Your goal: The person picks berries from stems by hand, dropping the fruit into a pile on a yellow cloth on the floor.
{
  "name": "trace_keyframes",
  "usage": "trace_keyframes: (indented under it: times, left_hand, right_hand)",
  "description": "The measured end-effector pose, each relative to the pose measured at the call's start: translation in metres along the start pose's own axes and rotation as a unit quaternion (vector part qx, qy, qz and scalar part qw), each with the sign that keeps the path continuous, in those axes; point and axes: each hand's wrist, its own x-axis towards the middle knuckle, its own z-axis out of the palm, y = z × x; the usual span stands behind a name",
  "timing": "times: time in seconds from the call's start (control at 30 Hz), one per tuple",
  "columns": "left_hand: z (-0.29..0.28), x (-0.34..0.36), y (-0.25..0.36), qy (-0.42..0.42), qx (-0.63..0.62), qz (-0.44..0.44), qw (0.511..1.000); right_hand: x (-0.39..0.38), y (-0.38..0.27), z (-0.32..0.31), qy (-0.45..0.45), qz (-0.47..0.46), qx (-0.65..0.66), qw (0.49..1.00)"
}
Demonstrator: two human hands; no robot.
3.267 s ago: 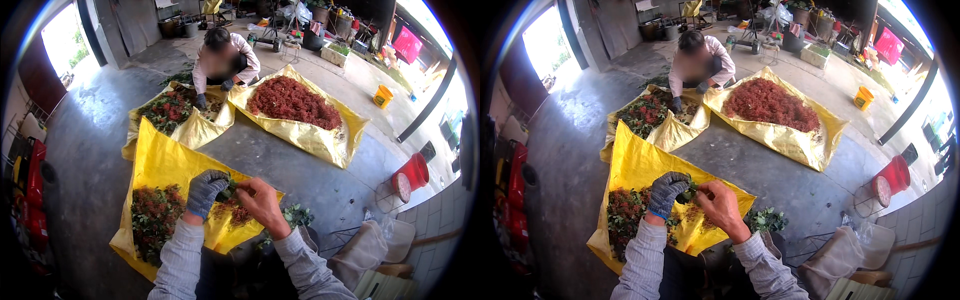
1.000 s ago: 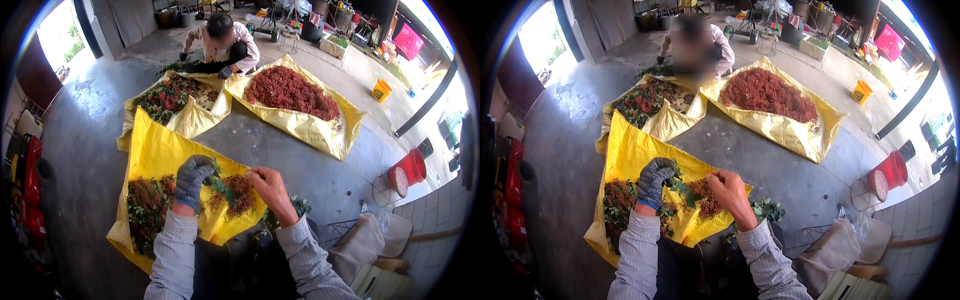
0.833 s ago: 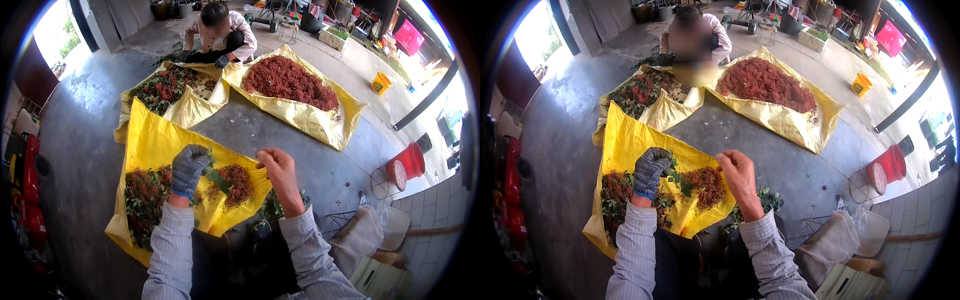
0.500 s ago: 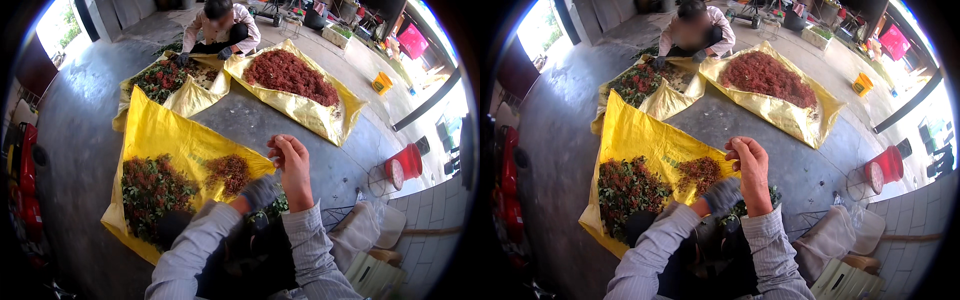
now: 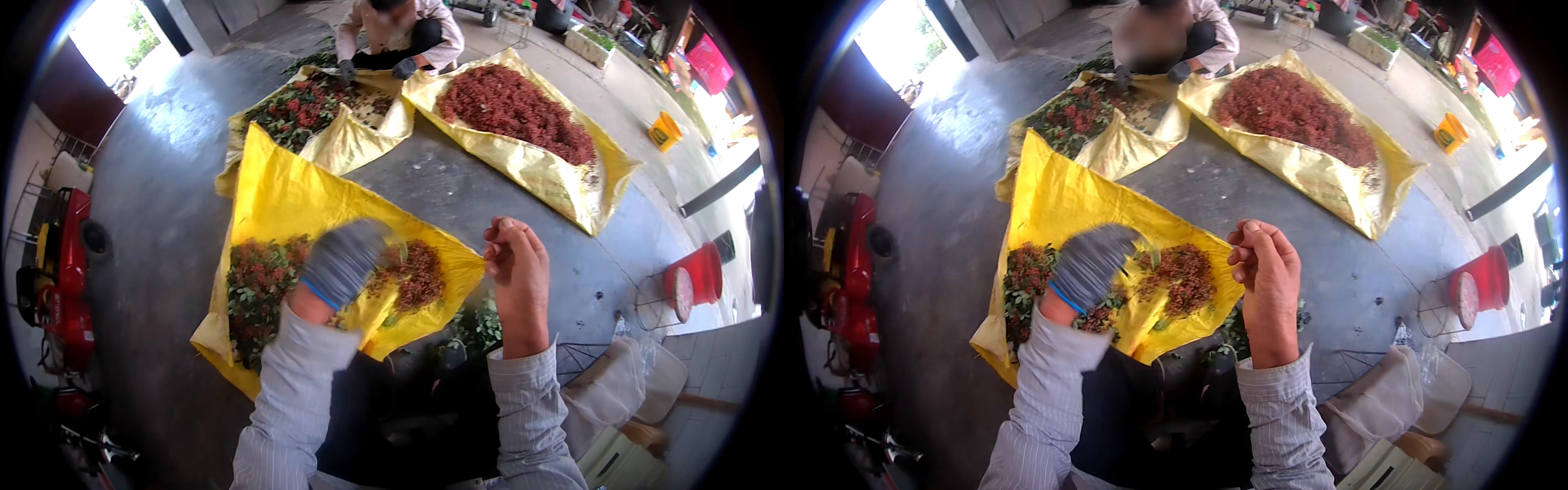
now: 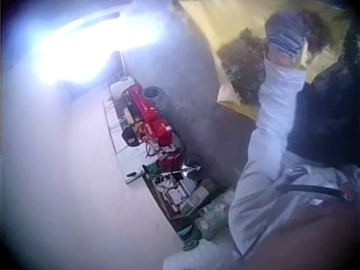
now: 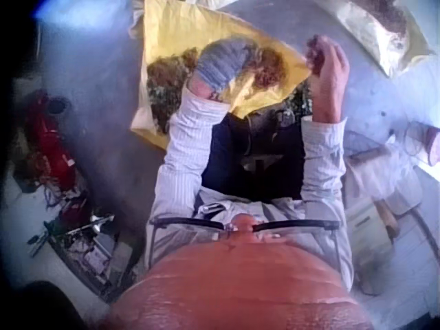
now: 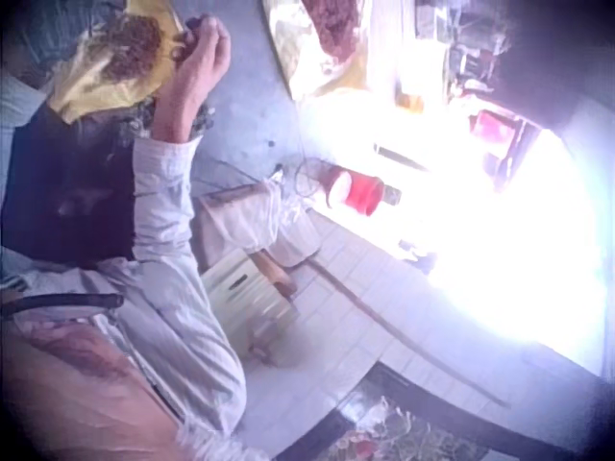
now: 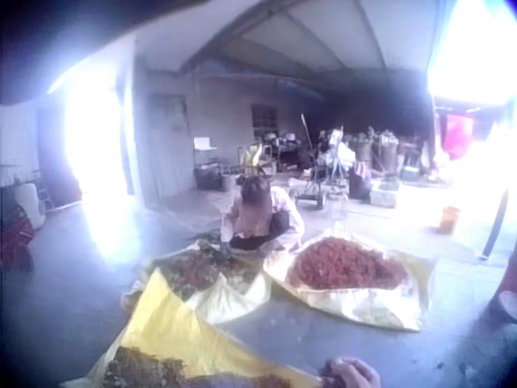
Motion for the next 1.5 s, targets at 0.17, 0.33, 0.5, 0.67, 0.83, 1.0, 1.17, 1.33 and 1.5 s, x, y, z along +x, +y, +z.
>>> trace_keyframes:
  times: [0.17, 0.33, 0.5, 0.67, 0.83, 1.0, 1.17, 1.33, 1.5]
  left_hand:
    - [0.074, -0.108, -0.117, 0.044, -0.309, -0.47, 0.826]
    - [0.216, -0.205, -0.112, -0.199, -0.101, -0.521, 0.824]
    - [0.313, -0.267, -0.097, -0.174, -0.122, -0.624, 0.752]
    - [0.333, -0.252, -0.071, -0.131, -0.018, -0.651, 0.748]
    - [0.333, -0.21, -0.055, -0.173, -0.001, -0.65, 0.74]
    - [0.363, -0.241, -0.065, -0.063, -0.01, -0.685, 0.726]
    - [0.363, -0.256, -0.09, -0.007, -0.085, -0.68, 0.729]
    - [0.305, -0.302, -0.12, 0.106, -0.116, -0.687, 0.709]
    - [0.224, -0.282, -0.112, 0.204, -0.379, -0.759, 0.488]
  right_hand:
    - [-0.002, 0.013, 0.03, -0.026, 0.03, 0.004, 0.999]
    - [0.002, 0.018, 0.046, -0.024, 0.034, -0.017, 0.999]
    - [0.002, 0.029, 0.057, -0.033, 0.058, -0.039, 0.997]
    - [0.002, 0.033, 0.063, -0.052, 0.079, -0.059, 0.994]
    - [0.007, 0.038, 0.064, -0.047, 0.09, -0.06, 0.993]
    - [0.004, 0.038, 0.068, -0.056, 0.118, -0.06, 0.99]
    - [0.009, 0.038, 0.068, -0.061, 0.118, -0.048, 0.99]
    - [0.003, 0.029, 0.072, -0.088, 0.126, -0.045, 0.987]
    - [-0.003, 0.035, 0.075, -0.115, 0.121, -0.076, 0.983]
